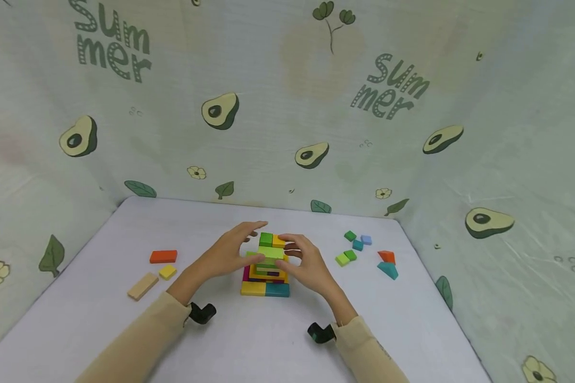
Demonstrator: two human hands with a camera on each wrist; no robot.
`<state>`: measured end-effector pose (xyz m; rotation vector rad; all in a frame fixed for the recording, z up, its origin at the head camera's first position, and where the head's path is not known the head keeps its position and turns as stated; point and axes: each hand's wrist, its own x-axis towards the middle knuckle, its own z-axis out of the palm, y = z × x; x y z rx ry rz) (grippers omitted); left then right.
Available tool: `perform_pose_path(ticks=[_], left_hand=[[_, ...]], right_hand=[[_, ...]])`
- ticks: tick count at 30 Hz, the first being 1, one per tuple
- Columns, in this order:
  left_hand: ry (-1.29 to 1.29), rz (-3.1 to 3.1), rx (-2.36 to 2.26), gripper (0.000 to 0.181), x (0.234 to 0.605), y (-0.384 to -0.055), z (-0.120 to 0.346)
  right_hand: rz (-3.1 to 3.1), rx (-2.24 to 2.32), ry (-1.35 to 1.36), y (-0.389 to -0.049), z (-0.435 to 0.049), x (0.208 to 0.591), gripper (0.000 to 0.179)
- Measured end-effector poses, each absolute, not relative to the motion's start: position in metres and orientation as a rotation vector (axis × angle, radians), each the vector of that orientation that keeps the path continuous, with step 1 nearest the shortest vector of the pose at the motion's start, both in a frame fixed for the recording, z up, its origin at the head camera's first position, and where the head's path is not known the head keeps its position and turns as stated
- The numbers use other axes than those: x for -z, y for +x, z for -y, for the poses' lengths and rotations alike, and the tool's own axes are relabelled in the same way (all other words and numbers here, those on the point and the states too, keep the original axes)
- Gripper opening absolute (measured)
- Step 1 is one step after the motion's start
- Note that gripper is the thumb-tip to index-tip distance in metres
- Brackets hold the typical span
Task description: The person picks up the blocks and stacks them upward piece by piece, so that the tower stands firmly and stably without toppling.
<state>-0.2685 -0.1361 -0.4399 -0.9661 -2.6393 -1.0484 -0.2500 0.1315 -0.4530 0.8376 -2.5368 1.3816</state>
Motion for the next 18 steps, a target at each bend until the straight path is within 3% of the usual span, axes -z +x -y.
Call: perform_pose_path(ticks=[9,18], left_hand=[[-0.759,2.758,0.985,0.090,0.448,-0.260,0.211],[-0.610,2.832,0.855,0.071,0.476,-0.245,0.299]], right_hand=[[2.519,-1.372,0.844,-0.250,-0.130,0.452,0.059],[2.514,-1.372,0.842,-0.250,-0.131,0.454,0.058]])
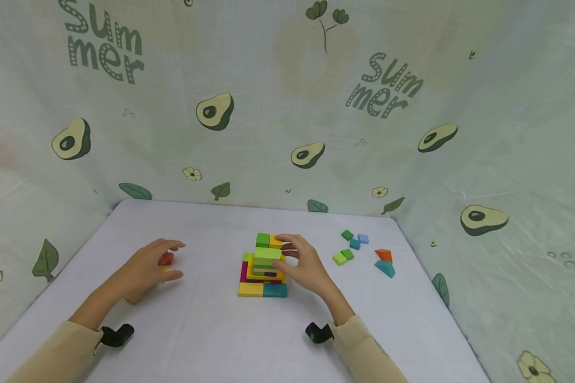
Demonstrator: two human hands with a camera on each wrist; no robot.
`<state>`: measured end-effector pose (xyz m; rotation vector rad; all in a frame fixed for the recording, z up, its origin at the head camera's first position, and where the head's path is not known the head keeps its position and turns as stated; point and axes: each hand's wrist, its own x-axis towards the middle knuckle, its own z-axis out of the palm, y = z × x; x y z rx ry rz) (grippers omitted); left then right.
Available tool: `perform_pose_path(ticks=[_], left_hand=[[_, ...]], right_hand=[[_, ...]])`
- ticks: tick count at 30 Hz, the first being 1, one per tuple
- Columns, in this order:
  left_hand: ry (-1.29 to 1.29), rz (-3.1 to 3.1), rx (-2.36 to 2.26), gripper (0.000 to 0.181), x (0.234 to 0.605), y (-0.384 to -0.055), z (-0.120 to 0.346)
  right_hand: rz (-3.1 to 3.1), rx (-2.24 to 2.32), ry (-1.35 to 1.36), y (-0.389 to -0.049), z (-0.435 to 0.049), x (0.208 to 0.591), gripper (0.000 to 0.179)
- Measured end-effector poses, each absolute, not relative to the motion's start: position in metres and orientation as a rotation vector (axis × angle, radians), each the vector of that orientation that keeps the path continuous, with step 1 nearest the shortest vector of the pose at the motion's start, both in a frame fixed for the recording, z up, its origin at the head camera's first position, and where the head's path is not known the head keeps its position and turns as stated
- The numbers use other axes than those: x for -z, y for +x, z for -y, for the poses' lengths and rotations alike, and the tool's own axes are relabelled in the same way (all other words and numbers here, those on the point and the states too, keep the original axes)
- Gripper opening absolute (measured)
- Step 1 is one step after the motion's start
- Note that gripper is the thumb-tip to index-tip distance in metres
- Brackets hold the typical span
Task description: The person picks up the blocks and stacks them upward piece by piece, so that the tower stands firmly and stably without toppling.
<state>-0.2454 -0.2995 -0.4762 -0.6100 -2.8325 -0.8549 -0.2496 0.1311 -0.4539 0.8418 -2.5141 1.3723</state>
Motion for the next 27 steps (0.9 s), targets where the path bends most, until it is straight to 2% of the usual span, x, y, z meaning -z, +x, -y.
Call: perform_pose_path(ticks=[10,19,27], left_hand=[[-0.582,2.886,0.741,0.034,0.489,-0.238,0.320],[-0.675,2.862,0.749,0.036,0.478,-0.236,0.307],[-0.773,2.673,0.796,0.036,0.444,-0.242,0.248]], right_hand=[[2.523,-1.382,0.824,-0.250,-0.132,0.454,0.060],[2.522,-1.382,0.827,-0.250,-0.131,0.454,0.059],[2.516,-1.387,0.842,-0.250,-0.131,0.455,0.059]])
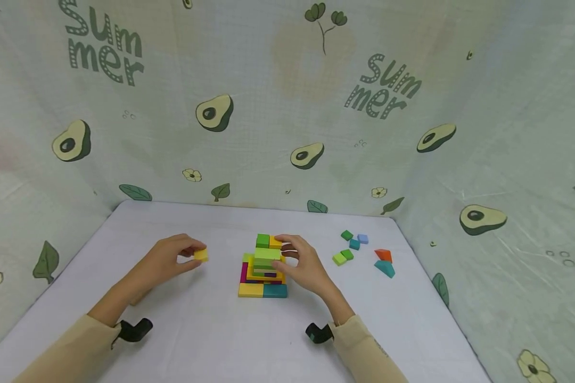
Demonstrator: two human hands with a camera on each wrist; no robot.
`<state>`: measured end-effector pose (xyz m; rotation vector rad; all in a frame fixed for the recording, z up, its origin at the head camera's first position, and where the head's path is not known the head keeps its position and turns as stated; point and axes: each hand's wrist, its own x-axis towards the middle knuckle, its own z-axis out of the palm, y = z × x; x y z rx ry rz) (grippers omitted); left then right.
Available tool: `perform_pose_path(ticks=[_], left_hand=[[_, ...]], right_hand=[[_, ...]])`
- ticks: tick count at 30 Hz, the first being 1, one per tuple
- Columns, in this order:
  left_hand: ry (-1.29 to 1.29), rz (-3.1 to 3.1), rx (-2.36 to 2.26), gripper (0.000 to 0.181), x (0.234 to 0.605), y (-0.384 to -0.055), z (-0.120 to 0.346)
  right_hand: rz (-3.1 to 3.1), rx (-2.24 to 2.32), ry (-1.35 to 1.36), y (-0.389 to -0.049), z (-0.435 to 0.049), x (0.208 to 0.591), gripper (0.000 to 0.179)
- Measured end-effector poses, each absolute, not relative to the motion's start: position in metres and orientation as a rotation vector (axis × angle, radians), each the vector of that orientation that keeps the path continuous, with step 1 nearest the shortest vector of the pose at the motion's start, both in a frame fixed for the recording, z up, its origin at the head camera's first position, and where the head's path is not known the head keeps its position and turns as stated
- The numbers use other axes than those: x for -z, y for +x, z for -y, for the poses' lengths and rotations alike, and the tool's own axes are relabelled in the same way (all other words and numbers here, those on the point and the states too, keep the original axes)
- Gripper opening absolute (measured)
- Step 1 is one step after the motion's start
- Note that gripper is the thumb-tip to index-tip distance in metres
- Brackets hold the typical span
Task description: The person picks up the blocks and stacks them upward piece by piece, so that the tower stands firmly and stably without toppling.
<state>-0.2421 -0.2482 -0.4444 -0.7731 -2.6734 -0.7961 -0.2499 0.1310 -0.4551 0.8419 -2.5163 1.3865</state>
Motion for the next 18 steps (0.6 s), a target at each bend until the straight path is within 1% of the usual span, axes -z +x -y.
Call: perform_pose_path(ticks=[4,8,13,18], left_hand=[[-0.863,2.581,0.847,0.038,0.424,-0.245,0.209],[-0.942,2.541,0.870,0.038,0.413,-0.248,0.176],[-0.992,2.531,0.862,0.038,0.412,-0.250,0.149],[-0.998,2.536,0.829,0.038,0.417,-0.251,0.137]], right_hand=[[2.516,-1.398,0.842,-0.250,-0.131,0.454,0.059],[2.514,-1.409,0.854,-0.249,-0.131,0.454,0.058],[2.524,-1.396,0.858,-0.249,-0.131,0.453,0.058],[2.529,-1.387,0.855,-0.250,-0.133,0.453,0.058]])
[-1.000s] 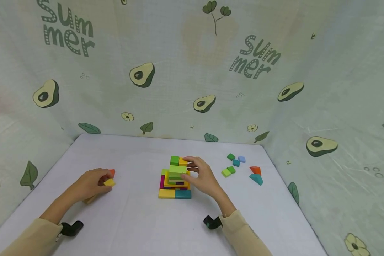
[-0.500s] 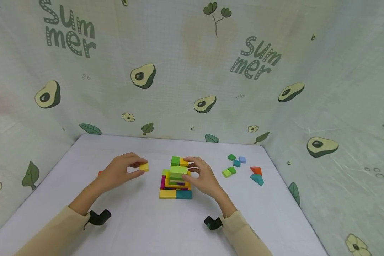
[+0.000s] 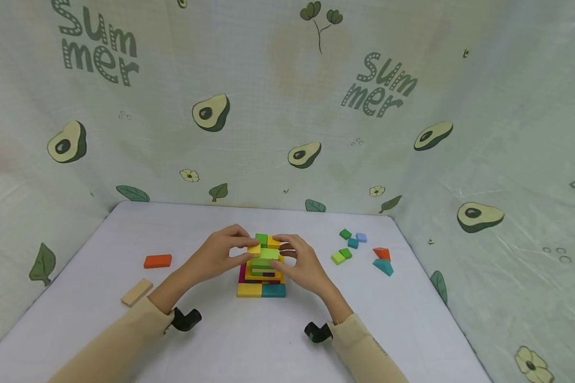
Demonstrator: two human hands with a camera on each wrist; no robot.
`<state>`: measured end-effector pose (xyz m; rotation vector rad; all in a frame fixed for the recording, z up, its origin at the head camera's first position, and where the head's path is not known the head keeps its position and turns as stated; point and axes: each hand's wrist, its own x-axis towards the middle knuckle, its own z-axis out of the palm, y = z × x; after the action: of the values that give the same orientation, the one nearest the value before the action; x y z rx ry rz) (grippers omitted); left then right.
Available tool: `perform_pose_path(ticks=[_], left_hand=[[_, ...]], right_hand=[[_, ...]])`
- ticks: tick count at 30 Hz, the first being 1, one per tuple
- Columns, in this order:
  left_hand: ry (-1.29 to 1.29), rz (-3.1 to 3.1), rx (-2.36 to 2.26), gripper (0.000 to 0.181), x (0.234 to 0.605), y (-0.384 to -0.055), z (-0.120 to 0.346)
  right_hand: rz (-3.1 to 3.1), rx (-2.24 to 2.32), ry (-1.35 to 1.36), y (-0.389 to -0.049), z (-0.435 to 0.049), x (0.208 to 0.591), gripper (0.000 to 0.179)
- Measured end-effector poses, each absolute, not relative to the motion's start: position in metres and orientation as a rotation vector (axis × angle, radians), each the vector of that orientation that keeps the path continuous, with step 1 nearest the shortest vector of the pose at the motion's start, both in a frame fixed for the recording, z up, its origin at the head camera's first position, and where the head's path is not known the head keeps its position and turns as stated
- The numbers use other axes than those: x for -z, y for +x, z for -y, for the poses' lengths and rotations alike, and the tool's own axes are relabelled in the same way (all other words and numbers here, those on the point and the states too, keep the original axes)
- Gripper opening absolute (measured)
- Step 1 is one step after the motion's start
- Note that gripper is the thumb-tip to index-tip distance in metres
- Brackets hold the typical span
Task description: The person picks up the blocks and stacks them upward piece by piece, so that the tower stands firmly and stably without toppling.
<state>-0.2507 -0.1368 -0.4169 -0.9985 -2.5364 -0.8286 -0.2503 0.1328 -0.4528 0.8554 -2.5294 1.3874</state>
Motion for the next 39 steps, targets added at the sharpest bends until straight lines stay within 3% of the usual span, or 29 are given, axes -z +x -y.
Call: perform_pose_path(ticks=[31,39], left_hand=[[-1.040,2.546,0.988,0.038,0.428,-0.265,0.131],[-1.029,2.529,0.990,0.045,0.428,-0.265,0.129]], right_hand=[[2.522,-1.387,0.876,-0.250,-0.136,0.454,0.058],[2.506,-1.377,0.890,-0.251,-0.136,0.455,0.058]])
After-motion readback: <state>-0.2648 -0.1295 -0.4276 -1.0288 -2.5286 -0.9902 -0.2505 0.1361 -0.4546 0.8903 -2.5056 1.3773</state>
